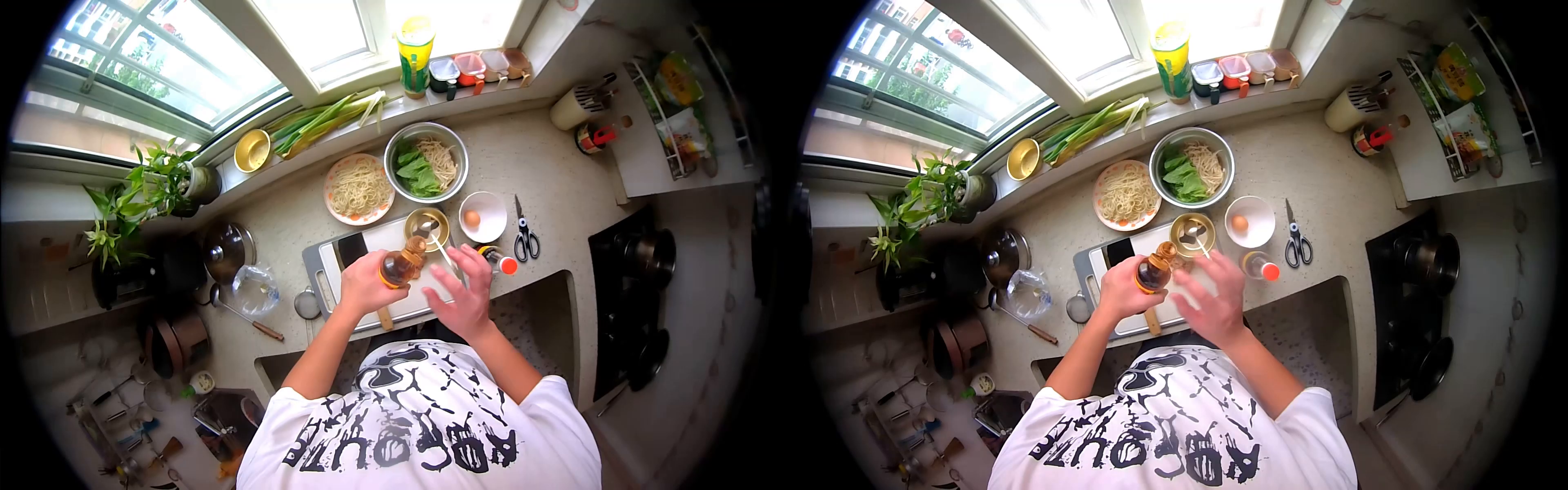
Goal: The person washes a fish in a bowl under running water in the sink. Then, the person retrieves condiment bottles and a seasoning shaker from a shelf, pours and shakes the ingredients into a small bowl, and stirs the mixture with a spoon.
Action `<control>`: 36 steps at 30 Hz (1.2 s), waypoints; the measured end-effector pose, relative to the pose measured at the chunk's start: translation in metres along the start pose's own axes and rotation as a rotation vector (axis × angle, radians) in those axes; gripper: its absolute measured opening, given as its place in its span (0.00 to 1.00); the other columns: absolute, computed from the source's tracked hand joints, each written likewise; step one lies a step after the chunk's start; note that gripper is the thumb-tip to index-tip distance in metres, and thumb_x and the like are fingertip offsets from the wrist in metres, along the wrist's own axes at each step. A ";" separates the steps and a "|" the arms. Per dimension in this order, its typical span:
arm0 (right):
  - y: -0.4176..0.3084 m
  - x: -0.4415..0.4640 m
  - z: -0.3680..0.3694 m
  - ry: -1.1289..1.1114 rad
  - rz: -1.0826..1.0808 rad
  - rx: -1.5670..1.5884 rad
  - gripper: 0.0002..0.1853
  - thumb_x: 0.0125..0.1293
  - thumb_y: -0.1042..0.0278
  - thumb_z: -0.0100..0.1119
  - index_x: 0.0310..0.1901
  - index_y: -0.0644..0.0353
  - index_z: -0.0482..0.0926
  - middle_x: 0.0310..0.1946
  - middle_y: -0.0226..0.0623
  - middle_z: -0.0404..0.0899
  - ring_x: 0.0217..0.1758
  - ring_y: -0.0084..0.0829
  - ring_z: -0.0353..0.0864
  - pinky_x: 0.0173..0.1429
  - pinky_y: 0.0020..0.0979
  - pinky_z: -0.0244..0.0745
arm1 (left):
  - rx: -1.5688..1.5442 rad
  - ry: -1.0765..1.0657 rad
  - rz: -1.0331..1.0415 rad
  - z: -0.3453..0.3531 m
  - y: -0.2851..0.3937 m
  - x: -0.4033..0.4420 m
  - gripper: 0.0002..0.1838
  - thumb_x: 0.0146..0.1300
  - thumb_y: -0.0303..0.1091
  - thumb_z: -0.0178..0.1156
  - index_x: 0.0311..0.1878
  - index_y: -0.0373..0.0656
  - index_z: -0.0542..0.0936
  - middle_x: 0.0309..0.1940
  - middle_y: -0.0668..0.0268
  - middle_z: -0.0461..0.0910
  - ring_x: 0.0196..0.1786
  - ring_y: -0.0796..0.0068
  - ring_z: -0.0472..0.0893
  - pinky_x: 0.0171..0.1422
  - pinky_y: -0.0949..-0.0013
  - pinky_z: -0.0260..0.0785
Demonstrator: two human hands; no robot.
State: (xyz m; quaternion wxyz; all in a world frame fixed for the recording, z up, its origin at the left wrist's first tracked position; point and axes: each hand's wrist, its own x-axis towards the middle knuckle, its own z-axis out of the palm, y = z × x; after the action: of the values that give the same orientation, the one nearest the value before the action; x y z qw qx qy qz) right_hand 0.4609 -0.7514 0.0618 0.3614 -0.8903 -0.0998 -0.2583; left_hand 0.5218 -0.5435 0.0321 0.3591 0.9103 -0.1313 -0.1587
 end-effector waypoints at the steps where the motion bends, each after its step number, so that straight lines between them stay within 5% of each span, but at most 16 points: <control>1: -0.008 0.016 -0.005 0.049 -0.123 -0.015 0.25 0.62 0.68 0.73 0.62 0.54 0.80 0.62 0.41 0.77 0.66 0.46 0.75 0.69 0.48 0.68 | 0.014 0.017 0.045 0.003 0.005 0.002 0.31 0.39 0.48 0.80 0.47 0.45 0.84 0.38 0.62 0.86 0.42 0.58 0.87 0.49 0.59 0.80; 8: 0.012 0.065 -0.028 0.077 0.195 0.222 0.17 0.60 0.75 0.73 0.51 0.56 0.84 0.53 0.39 0.82 0.57 0.43 0.80 0.63 0.40 0.73 | 0.024 0.113 0.198 0.011 0.032 0.012 0.28 0.37 0.45 0.79 0.45 0.47 0.83 0.36 0.64 0.84 0.39 0.60 0.85 0.46 0.61 0.79; 15: 0.044 0.054 -0.053 -0.102 0.123 0.350 0.08 0.63 0.76 0.70 0.44 0.58 0.87 0.49 0.36 0.87 0.55 0.39 0.83 0.66 0.41 0.74 | 0.025 0.123 0.261 0.015 0.057 0.024 0.28 0.36 0.44 0.79 0.43 0.47 0.84 0.34 0.64 0.83 0.37 0.61 0.85 0.43 0.62 0.79; 20: 0.052 0.056 -0.076 -0.225 0.240 0.596 0.13 0.67 0.77 0.64 0.52 0.57 0.87 0.49 0.34 0.88 0.58 0.32 0.83 0.67 0.38 0.74 | -0.007 0.157 0.324 0.021 0.076 0.029 0.28 0.35 0.45 0.80 0.43 0.47 0.83 0.35 0.64 0.83 0.37 0.60 0.85 0.43 0.61 0.79; 23: 0.047 0.070 -0.088 -0.281 0.644 0.948 0.15 0.69 0.78 0.58 0.55 0.62 0.84 0.57 0.39 0.86 0.62 0.30 0.81 0.69 0.37 0.73 | -0.010 0.173 0.329 0.025 0.091 0.034 0.29 0.35 0.45 0.80 0.44 0.47 0.84 0.35 0.63 0.84 0.38 0.59 0.85 0.43 0.61 0.79; 27: 0.068 0.078 -0.094 -0.391 0.727 1.036 0.16 0.70 0.80 0.54 0.58 0.65 0.81 0.56 0.40 0.85 0.61 0.29 0.83 0.67 0.33 0.77 | -0.005 0.168 0.297 0.034 0.103 0.042 0.29 0.35 0.44 0.80 0.45 0.47 0.84 0.35 0.64 0.83 0.38 0.60 0.85 0.42 0.61 0.79; 36: 0.086 0.090 -0.131 -0.472 0.559 1.242 0.21 0.73 0.77 0.50 0.65 0.65 0.77 0.51 0.42 0.86 0.57 0.28 0.84 0.63 0.31 0.77 | 0.004 0.190 0.409 0.032 0.137 0.062 0.29 0.30 0.46 0.80 0.41 0.51 0.84 0.33 0.67 0.81 0.36 0.62 0.83 0.40 0.60 0.78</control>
State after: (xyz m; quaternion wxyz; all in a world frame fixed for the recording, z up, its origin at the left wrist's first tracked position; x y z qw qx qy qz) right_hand 0.5176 -0.9051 0.1387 0.8223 -0.5449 -0.0720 0.1474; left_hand 0.5492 -0.6826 0.0932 0.3929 0.8762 -0.2792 0.0043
